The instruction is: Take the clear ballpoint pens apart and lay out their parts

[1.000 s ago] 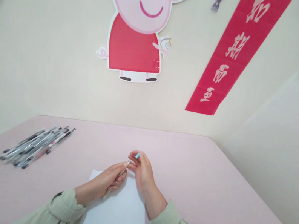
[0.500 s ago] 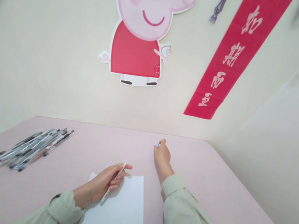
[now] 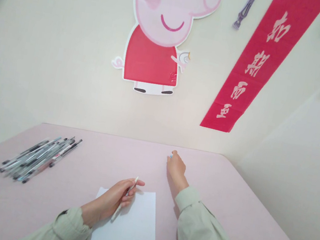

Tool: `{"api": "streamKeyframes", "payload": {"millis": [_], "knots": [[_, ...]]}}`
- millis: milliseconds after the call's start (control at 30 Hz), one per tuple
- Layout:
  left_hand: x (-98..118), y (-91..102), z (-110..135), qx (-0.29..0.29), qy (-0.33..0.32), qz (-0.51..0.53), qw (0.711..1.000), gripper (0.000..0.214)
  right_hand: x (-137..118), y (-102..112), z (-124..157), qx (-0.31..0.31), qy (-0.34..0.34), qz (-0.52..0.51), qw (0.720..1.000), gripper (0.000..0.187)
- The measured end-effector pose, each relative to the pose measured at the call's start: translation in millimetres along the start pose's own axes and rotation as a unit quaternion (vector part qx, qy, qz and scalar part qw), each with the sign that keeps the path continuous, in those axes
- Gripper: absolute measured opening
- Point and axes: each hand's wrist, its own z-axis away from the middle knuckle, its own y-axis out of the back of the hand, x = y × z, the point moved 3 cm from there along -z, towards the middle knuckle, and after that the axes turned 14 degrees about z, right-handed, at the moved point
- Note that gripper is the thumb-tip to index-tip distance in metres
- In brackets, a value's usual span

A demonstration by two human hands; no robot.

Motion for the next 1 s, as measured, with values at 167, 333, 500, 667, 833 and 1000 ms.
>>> {"api": "streamKeyframes", "payload": {"millis": [167,333,500,667,833,1000], "knots": [[-0.7,-2.1,0.4,0.004,-0.027,-0.026,0.999,0.028,-35.4,-29.7,60.2,-0.108,0.082,-0.151,0.979,0.023],[-2.8,-4.7,0.3,0.020,-0.074,-0.107,0.991,0.030,-52.2,-48.5,104.5,-0.165,0.087,-0.389,0.902,0.029],[-5.3,-1.7,-1.2,0.038,-0.101,-0.159,0.981,0.031,-55.3,-43.1,108.0,-0.184,0.068,-0.482,0.854,0.025],[-3.6,2.1,-2.3,0.088,-0.111,-0.145,0.979,0.029,-54.4,-42.2,108.1,-0.219,0.048,-0.526,0.820,0.026],[-2.8,-0.8,-2.3,0.051,-0.086,-0.115,0.988,0.031,-56.9,-39.9,110.8,-0.261,0.048,-0.565,0.781,0.027],[-1.6,0.2,-1.5,0.051,-0.090,-0.103,0.989,0.031,-58.9,-35.3,110.5,-0.257,0.041,-0.574,0.776,0.024]]}}
